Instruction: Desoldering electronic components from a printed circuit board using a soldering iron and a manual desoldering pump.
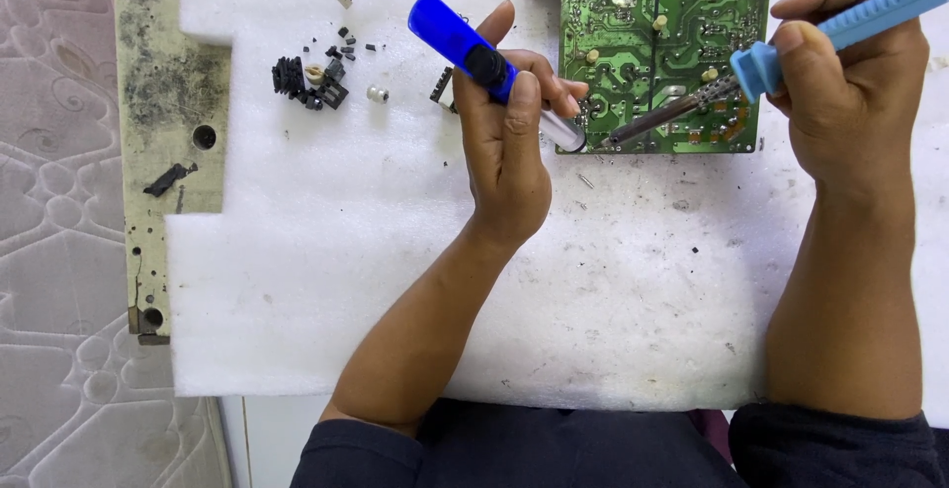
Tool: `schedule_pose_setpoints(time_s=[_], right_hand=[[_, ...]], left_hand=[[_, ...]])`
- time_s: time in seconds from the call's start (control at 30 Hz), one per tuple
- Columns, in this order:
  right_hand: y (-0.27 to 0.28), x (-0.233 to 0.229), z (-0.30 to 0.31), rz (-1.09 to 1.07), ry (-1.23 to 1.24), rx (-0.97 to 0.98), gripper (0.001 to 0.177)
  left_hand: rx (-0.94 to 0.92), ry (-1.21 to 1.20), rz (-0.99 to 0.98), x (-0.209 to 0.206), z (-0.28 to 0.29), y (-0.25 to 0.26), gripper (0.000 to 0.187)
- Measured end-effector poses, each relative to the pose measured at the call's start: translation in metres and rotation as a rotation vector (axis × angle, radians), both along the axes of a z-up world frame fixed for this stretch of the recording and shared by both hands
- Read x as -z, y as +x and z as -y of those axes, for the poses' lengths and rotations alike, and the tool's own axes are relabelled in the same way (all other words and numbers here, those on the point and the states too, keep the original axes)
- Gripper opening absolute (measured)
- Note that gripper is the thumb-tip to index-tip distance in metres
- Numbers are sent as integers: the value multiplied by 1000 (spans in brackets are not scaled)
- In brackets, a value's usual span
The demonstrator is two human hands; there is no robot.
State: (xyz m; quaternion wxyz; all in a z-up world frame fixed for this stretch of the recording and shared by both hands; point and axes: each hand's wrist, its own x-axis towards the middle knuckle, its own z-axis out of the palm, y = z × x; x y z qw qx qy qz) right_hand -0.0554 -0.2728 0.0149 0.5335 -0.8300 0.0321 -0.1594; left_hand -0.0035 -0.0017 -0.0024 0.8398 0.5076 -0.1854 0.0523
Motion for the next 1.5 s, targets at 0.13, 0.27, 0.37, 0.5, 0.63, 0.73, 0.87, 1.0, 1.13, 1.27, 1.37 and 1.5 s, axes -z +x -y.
schedule_pose_setpoints(time_s=[0.13,0.27,0.37,0.5,0.63,0.73,0.87,1.0,1.13,1.27,1.37,1.5], right_hand=[[0,0,0,12,6,-14,9],[0,3,3,20,-4,-15,14],[0,-1,1,15,-7,-22,12],[-1,-1,2,27,-9,-50,10],[-1,0,3,18,-6,-38,9],[0,1,3,4,29,-7,6],[5,10,7,-13,125,105,6],[20,14,34,-177,518,545,29],[7,149,176,-34,704,496,35],[3,85,112,-27,567,408,31],[8,30,45,-34,494,372,32],[11,10,10,-20,323,262,21]], left_hand=[[-13,-2,-10,1,1,0,46],[-7,8,-5,1,1,-1,44],[-7,18,1,0,1,-1,44],[-7,37,10,-1,2,-3,43],[-10,29,24,1,4,-3,43],[2,28,29,2,5,-3,43],[11,33,38,5,8,-5,42],[25,77,95,11,14,-9,38],[122,145,219,14,17,-19,36],[159,100,195,9,8,-13,30],[192,-119,94,-6,-20,5,39],[139,-179,-143,-50,-49,26,77]])
